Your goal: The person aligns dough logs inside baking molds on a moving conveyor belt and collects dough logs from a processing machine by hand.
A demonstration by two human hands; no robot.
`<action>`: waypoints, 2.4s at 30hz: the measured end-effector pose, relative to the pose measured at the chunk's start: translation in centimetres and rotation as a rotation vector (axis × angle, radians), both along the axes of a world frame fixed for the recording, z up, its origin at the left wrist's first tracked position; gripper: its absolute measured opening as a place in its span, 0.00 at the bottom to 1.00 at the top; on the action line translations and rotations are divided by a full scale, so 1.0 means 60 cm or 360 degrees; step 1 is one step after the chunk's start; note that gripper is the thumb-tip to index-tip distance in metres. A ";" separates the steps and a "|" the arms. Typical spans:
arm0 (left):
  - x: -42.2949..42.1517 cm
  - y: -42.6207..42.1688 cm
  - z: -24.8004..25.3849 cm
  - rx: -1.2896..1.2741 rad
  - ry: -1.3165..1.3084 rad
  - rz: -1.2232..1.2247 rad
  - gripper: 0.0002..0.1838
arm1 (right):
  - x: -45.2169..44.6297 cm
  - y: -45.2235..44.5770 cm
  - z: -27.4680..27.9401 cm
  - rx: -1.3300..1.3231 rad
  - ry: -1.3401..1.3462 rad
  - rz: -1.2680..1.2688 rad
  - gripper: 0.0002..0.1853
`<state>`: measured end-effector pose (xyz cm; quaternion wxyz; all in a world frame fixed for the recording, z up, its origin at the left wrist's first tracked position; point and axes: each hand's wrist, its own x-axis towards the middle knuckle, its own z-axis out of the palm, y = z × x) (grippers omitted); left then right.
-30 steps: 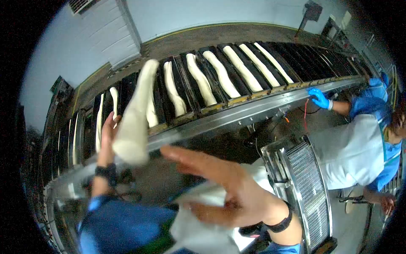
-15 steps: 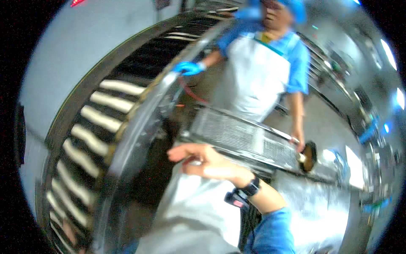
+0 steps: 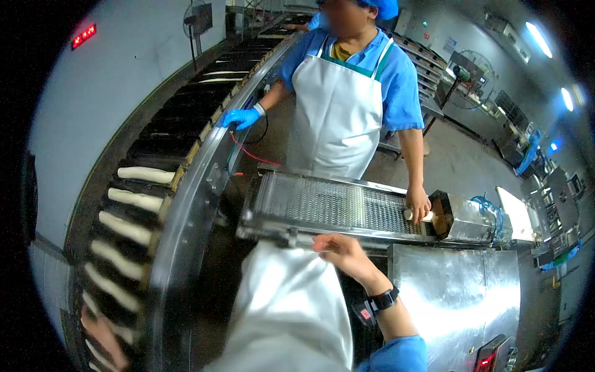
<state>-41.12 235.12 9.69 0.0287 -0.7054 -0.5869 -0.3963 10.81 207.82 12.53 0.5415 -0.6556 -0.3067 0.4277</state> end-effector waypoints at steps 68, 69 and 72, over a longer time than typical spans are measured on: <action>0.491 0.267 -0.200 -0.0445 0.0567 -0.1369 0.20 | 0.076 -0.046 0.403 0.1353 -0.3199 -0.1184 0.37; 0.490 0.268 -0.195 -0.0449 0.0566 -0.1367 0.20 | 0.052 -0.055 0.404 0.1319 -0.3283 -0.1284 0.35; 0.493 0.289 -0.176 -0.0515 0.0605 -0.1332 0.19 | 0.011 -0.065 0.407 0.1476 -0.3255 -0.1386 0.31</action>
